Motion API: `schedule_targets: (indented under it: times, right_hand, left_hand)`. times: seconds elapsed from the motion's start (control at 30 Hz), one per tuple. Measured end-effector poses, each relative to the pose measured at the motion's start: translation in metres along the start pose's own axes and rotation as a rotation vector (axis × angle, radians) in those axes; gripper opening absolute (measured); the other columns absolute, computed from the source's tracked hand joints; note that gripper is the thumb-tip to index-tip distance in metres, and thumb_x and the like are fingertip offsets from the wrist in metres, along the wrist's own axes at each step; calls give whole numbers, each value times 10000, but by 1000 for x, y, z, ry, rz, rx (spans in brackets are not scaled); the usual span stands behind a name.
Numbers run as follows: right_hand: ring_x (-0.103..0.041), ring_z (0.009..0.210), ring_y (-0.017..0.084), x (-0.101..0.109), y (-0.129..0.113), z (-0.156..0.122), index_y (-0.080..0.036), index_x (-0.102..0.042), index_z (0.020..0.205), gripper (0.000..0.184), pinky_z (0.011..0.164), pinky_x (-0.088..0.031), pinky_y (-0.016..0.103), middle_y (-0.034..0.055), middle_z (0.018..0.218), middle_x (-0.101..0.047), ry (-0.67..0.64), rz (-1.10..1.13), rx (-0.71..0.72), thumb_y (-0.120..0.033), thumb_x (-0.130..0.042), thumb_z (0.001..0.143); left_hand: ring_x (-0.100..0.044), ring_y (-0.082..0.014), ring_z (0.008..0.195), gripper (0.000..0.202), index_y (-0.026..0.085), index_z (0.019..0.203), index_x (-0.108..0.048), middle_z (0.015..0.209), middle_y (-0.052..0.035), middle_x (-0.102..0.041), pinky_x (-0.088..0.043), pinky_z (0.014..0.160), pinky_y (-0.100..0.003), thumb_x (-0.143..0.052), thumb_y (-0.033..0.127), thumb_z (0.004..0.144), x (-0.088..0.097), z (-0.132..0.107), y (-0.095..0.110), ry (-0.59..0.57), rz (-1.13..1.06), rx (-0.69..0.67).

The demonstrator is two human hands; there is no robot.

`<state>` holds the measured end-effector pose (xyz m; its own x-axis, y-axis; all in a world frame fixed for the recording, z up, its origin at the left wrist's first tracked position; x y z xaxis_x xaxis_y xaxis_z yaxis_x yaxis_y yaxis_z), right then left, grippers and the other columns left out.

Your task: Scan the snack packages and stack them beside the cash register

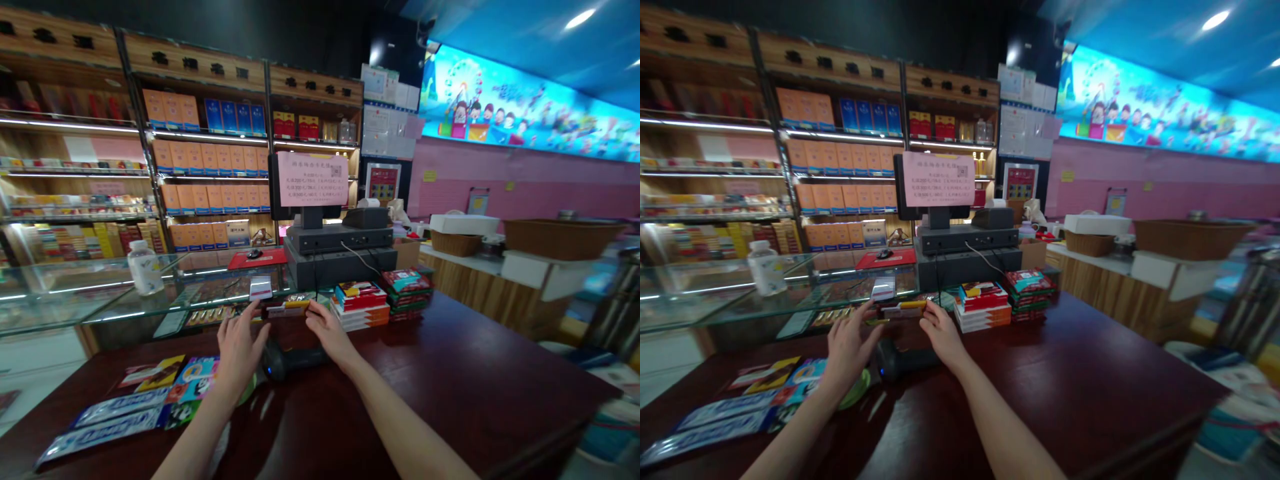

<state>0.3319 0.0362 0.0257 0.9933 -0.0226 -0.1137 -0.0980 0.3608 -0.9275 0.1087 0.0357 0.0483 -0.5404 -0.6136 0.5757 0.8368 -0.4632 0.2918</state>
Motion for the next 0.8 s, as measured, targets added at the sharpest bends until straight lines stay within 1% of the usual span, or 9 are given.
schedule_targets:
  times: [0.07,0.13,0.23,0.37,0.43,0.57,0.7,0.8]
  right_hand:
    - [-580,1300,285,4,-5,1,-270,-623,1321,595,1138,-403,494,110,1369,-625,12,-8,11,-427,-752,761]
    - [-582,1299,284,9,-11,2,-260,-633,1305,572,1146,-391,502,113,1345,-649,27,-26,29,-423,-748,770]
    - [-586,1297,281,20,-19,2,-238,-643,1286,557,1157,-379,500,124,1343,-654,51,-65,60,-434,-739,774]
    - [-591,1290,272,39,-27,2,-224,-649,1254,530,1158,-385,492,124,1330,-666,80,-130,93,-447,-718,779]
    - [-598,1279,268,51,-30,1,-226,-650,1238,490,1151,-393,492,118,1322,-671,112,-179,114,-429,-696,795]
    - [-584,1294,250,74,-34,1,-228,-616,1256,449,1141,-405,468,111,1348,-650,161,-272,160,-358,-638,827]
    - [-514,1372,255,100,-37,2,-227,-538,1340,527,1155,-383,468,129,1436,-575,200,-345,201,-338,-619,831]
    - [-476,1404,251,120,-38,2,-224,-454,1425,594,1150,-386,477,146,1486,-521,204,-419,199,-325,-585,855]
  left_hand:
    - [-642,-264,1091,451,263,1357,-519,1169,-46,-735,-309,1133,-535,-542,381,923,-2,5,6,-14,-51,33]
    - [-653,-271,1074,420,274,1316,-545,1182,-44,-736,-314,1125,-555,-554,390,913,-3,10,12,-29,-90,57]
    - [-648,-282,1110,410,286,1297,-548,1213,-47,-728,-304,1121,-580,-566,398,903,-7,15,22,-50,-160,75]
    - [-629,-280,1179,379,279,1255,-542,1238,-57,-715,-230,1153,-621,-559,405,898,-17,20,37,-77,-277,87]
    - [-632,-275,1178,372,273,1235,-541,1238,-62,-712,-222,1158,-623,-569,401,888,-23,22,45,-85,-321,89]
    - [-619,-272,1201,369,264,1220,-536,1225,-68,-710,-224,1168,-614,-589,390,877,-38,26,63,-90,-374,47]
    - [-614,-260,1194,382,267,1237,-526,1248,-59,-691,-223,1177,-608,-607,351,873,-59,28,83,-111,-408,-11]
    - [-583,-270,1230,386,258,1224,-526,1276,-68,-671,-257,1168,-595,-631,309,856,-77,29,98,-125,-435,-61]
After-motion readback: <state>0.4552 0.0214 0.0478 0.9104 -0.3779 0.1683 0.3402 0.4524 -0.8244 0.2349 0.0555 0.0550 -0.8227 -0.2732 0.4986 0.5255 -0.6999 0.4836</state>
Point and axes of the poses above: each hand's wrist, its own z-axis towards the middle knuckle, its own x-axis out of the back of the hand, y = z × x, the point moved 2 cm from there along z, towards the middle knuckle
